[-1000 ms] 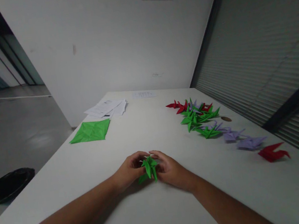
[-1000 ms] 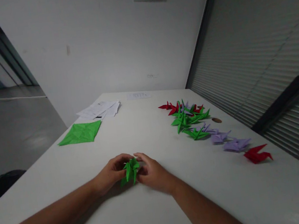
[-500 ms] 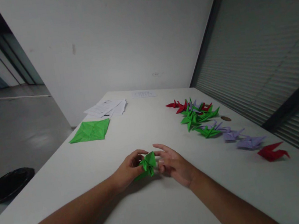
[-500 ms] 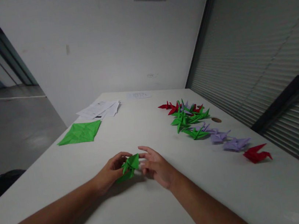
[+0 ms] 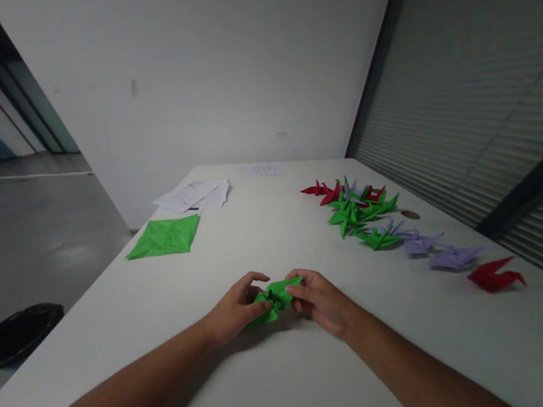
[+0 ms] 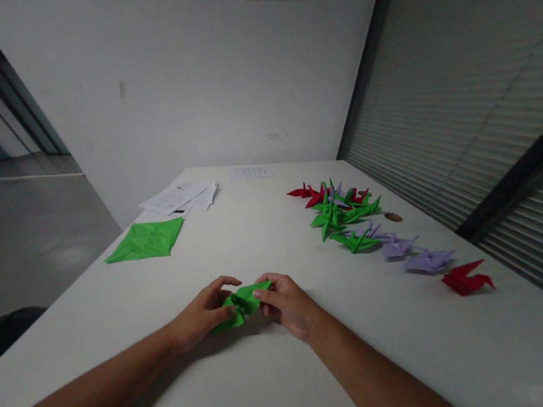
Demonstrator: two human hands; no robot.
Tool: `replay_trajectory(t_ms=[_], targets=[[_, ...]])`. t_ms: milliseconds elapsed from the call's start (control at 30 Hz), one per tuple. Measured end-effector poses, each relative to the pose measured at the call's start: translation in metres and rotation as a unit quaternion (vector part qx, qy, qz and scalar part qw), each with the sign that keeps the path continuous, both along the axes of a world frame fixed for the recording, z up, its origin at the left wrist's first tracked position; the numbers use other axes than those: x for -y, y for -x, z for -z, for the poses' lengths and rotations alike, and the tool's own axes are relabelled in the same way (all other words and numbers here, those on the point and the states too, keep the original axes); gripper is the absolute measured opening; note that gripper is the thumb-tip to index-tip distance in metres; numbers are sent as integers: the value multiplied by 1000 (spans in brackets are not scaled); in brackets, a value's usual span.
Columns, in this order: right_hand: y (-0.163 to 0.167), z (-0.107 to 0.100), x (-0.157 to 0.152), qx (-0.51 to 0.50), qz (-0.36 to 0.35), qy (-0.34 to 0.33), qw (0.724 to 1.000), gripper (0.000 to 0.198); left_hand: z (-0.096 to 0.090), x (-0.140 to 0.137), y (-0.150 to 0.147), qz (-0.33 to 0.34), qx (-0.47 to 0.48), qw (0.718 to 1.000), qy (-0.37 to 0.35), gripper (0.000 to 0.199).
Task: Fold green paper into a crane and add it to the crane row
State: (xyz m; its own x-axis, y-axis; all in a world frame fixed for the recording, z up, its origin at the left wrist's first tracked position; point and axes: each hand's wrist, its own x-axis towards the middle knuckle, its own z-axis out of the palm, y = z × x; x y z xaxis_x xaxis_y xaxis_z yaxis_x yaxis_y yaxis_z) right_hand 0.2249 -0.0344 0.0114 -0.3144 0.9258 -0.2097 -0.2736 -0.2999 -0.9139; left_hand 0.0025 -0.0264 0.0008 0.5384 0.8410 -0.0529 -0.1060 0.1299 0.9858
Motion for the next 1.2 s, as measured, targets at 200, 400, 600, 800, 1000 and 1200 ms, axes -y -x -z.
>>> replay_trajectory(t_ms=[200, 400, 600, 800, 1000, 1200], targets=[[0, -2, 0, 50, 8, 3, 999, 42, -4, -2, -3, -71, -10, 997, 16, 53], [-1, -1, -3, 171, 37, -42, 984, 30, -2, -8, 0, -102, -27, 994, 19, 50], [-6, 1, -5, 237, 49, -49, 969, 25, 5, -20, 6, -110, -100, 988, -35, 38], [-11, 5, -9, 250, 66, -60, 964, 27, 8, -26, 10, -126, -170, 976, -59, 28], [-15, 11, -11, 278, 65, -62, 956, 25, 9, -30, 15, -139, -198, 968, -69, 27], [-18, 16, -13, 296, 66, -90, 949, 19, 14, -35, 18, -142, -229, 960, -80, 36]])
